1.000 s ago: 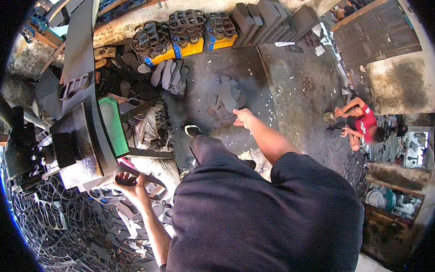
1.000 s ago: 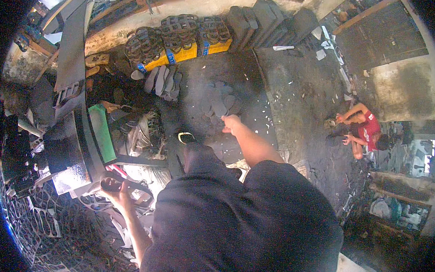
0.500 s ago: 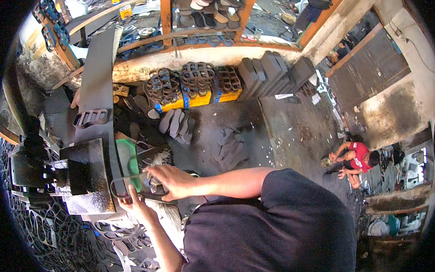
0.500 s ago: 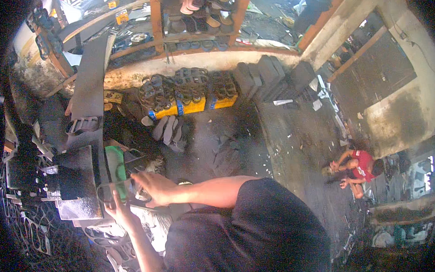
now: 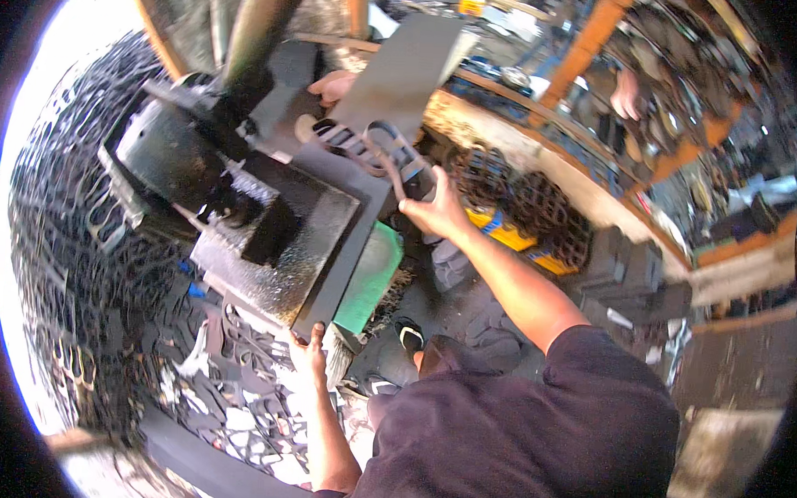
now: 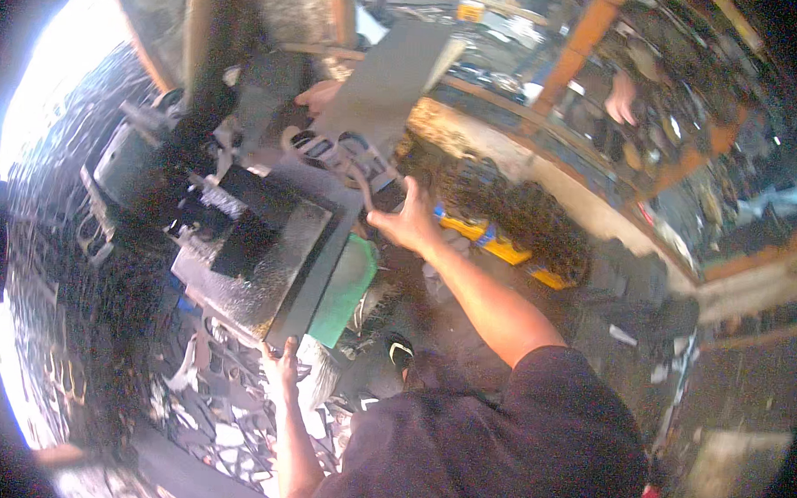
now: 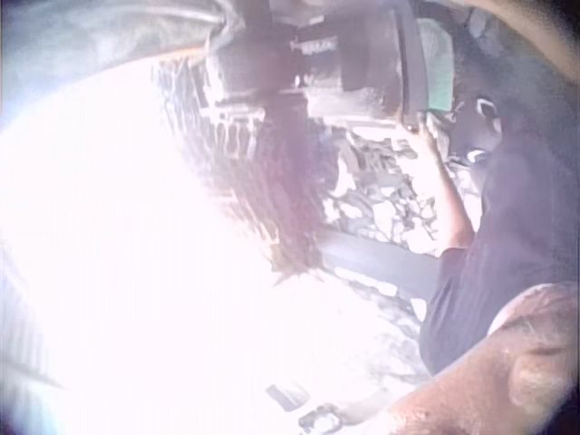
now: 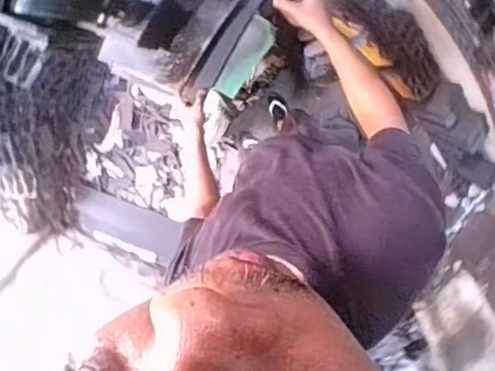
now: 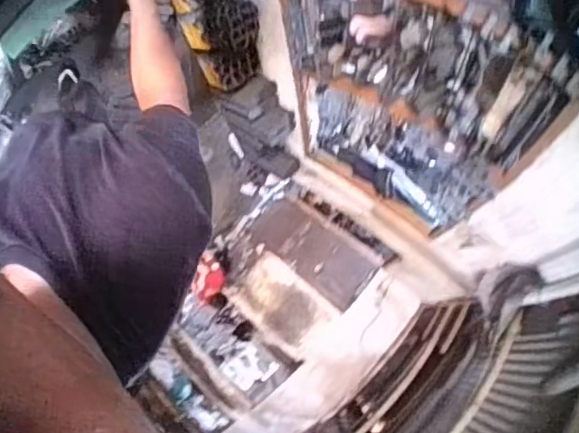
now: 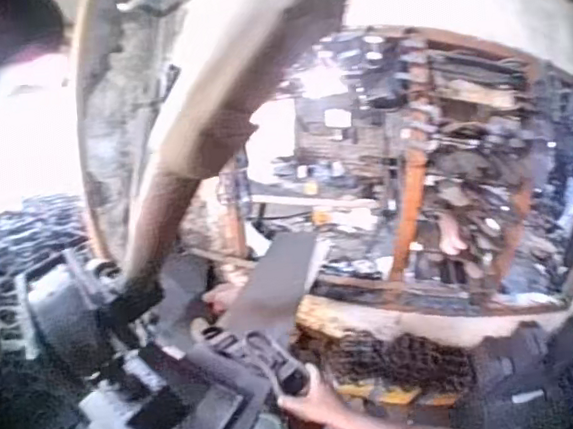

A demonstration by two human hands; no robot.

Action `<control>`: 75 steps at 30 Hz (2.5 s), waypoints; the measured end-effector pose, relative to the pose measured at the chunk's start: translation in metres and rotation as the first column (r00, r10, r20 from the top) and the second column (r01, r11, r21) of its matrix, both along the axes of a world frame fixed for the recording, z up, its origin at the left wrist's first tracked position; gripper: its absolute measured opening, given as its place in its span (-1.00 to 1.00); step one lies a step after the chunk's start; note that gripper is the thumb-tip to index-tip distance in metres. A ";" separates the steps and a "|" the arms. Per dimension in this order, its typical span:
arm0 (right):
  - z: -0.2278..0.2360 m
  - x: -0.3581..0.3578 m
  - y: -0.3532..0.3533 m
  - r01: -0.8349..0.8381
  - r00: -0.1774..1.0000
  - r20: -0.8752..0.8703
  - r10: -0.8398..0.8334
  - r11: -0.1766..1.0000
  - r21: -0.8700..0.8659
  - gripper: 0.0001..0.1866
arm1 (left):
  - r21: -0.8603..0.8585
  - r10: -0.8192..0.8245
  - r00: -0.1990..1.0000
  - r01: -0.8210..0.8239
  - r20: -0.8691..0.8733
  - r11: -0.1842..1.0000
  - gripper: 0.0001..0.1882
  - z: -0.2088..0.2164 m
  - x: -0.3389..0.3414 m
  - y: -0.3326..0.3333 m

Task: The person uses a hydraulic press to cut rubber soles from a sheet of rubber material. They repeatedly position the sole template under the press, activate the press to cut the shape, and remove the cut sole. The process is repeated multiple times.

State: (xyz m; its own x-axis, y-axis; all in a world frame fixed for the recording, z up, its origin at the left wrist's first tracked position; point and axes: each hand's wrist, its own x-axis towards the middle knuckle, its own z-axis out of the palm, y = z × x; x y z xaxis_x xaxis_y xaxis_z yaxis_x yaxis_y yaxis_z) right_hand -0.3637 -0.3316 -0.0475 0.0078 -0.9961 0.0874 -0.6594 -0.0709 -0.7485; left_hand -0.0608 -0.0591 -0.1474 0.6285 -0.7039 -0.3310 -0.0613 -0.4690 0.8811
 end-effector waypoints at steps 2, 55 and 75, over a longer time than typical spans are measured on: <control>0.005 0.019 -0.053 -0.015 0.996 -0.088 0.022 0.997 0.071 0.27 | 0.007 0.058 0.998 -0.058 0.004 0.998 0.04 0.038 0.000 -0.001; -0.072 0.163 0.240 -0.749 0.649 -0.374 0.663 0.644 -0.156 -0.14 | -0.340 0.199 0.688 -0.563 -0.698 0.753 -0.30 0.010 0.070 0.040; -0.064 0.110 0.182 -0.596 0.688 -0.486 0.538 0.801 0.043 -0.28 | -0.410 0.128 0.739 -0.499 -0.662 0.763 -0.29 0.008 0.055 0.006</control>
State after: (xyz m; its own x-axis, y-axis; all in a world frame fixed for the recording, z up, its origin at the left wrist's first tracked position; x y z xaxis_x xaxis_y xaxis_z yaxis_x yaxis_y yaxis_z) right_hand -0.2540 -0.1494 -0.1116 0.6357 -0.7714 0.0297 -0.7206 -0.6067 -0.3356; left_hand -0.0059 -0.0527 -0.1392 0.6659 -0.6666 -0.3350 0.5878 0.1922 0.7858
